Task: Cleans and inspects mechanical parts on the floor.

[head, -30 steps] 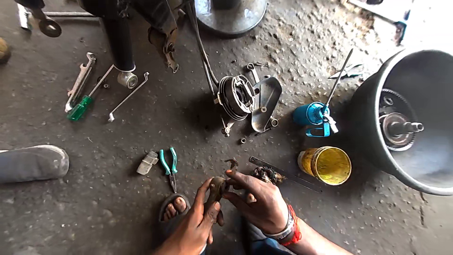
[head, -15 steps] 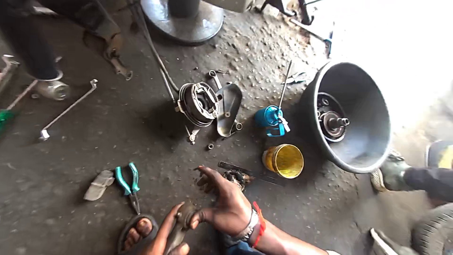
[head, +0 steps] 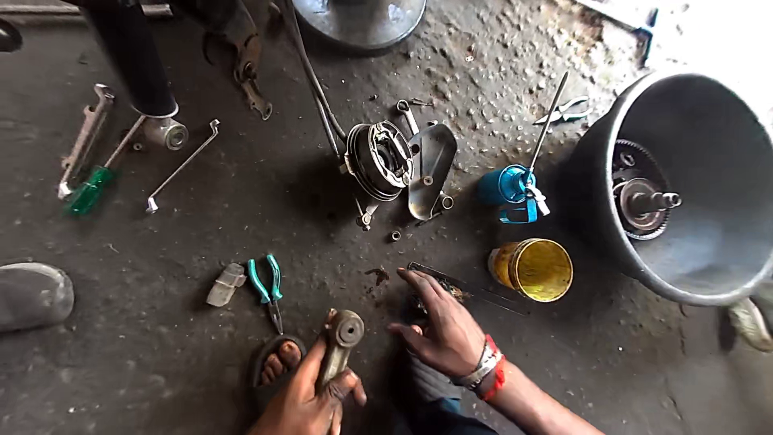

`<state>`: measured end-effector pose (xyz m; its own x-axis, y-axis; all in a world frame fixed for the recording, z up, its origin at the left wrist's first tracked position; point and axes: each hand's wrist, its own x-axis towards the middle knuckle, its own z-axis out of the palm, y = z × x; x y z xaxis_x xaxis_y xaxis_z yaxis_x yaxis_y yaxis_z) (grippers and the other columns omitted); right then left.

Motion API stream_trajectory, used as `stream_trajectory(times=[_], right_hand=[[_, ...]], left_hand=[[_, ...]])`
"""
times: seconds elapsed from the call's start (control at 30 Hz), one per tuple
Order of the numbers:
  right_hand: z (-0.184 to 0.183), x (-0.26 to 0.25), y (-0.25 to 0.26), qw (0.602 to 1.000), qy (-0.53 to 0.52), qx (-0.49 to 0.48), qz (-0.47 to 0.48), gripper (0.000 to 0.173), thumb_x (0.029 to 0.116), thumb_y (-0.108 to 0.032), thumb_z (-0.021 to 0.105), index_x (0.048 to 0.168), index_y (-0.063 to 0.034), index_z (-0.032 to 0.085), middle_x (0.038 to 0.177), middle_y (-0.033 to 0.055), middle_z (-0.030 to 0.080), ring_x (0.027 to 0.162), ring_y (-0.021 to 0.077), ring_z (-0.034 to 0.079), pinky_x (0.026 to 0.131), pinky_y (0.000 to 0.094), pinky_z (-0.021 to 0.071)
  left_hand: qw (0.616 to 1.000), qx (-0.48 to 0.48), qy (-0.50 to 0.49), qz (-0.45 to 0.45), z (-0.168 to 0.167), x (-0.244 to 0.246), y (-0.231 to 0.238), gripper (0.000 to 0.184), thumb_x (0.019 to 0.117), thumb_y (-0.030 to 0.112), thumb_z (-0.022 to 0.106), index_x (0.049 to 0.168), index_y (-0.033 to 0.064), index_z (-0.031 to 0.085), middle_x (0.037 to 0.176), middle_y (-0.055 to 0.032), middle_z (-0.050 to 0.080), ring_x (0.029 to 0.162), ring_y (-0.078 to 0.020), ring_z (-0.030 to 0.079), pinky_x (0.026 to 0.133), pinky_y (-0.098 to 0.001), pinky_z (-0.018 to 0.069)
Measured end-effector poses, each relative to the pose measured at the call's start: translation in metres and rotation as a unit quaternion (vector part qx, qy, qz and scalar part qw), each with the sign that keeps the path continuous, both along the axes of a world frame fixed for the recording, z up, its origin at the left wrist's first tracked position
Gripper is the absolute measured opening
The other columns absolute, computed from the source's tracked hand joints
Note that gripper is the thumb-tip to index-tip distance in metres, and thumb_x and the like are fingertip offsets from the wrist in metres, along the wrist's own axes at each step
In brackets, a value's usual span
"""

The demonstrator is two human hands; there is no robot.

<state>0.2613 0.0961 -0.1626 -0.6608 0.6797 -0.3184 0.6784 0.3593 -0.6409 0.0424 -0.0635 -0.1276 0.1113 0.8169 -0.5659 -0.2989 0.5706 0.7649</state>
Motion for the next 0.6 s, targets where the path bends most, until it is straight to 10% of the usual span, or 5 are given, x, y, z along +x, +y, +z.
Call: stream_trajectory(times=[0.07,0.23,0.4,0.5,0.6], right_hand=[[-0.012,0.021,0.002,0.993,-0.093,0.049,0.06,0.057,0.088,-0.041,0.073,0.14,-0.0197,0.062,0.142,0.0096,0.061,0.129,0.0271,0.06,0.104,0.0508,0.0517],[-0.04,0.058,0.003,0.96,-0.262,0.033,0.089,0.03,0.0958,-0.034,0.062,0.12,-0.0199,0.073,0.137,0.0123,0.064,0.126,0.0329,0.062,0.095,0.0513,0.056],[-0.026,0.041,0.022,0.996,-0.016,-0.041,-0.08,0.017,0.084,-0.017,0.072,0.099,-0.0112,0.078,0.096,0.0046,0.073,0.082,0.016,0.071,0.073,0.0375,0.0616],[0.018,0.002,0.006,0.968,0.195,-0.146,-0.065,0.018,0.0874,-0.01,0.072,0.104,-0.0054,0.076,0.104,0.0069,0.073,0.09,0.0119,0.071,0.076,0.0308,0.0635],[0.031,-0.028,-0.013,0.964,0.213,-0.113,0.115,0.027,0.0934,-0.018,0.071,0.119,-0.0095,0.073,0.124,0.0163,0.068,0.113,0.028,0.066,0.094,0.0423,0.0568]], left_hand=[[0.988,0.043,-0.119,0.086,-0.008,-0.008,-0.007,0.04,0.1013,0.033,0.064,0.13,0.0119,0.047,0.093,-0.0043,0.075,0.056,-0.0056,0.062,0.049,-0.0206,0.0523],[0.852,0.011,-0.494,0.17,-0.034,-0.022,-0.011,0.071,0.0941,0.037,0.071,0.154,0.0067,0.047,0.077,-0.0002,0.069,0.062,-0.0077,0.064,0.065,-0.0242,0.0564],[0.89,-0.121,-0.402,0.174,-0.034,-0.002,-0.01,0.056,0.097,0.029,0.068,0.148,0.011,0.054,0.055,0.007,0.053,0.045,-0.0027,0.052,0.048,-0.0206,0.0498],[0.922,-0.203,-0.291,0.157,-0.023,0.008,-0.005,0.018,0.1005,0.036,0.062,0.1,0.0191,0.07,0.054,0.0056,0.055,0.043,-0.0039,0.052,0.045,-0.0207,0.0477],[0.923,-0.235,-0.248,0.174,-0.019,0.009,-0.003,0.039,0.1005,0.015,0.034,0.074,0.0244,0.062,0.052,0.008,0.058,0.043,-0.0015,0.052,0.046,-0.0186,0.0472]])
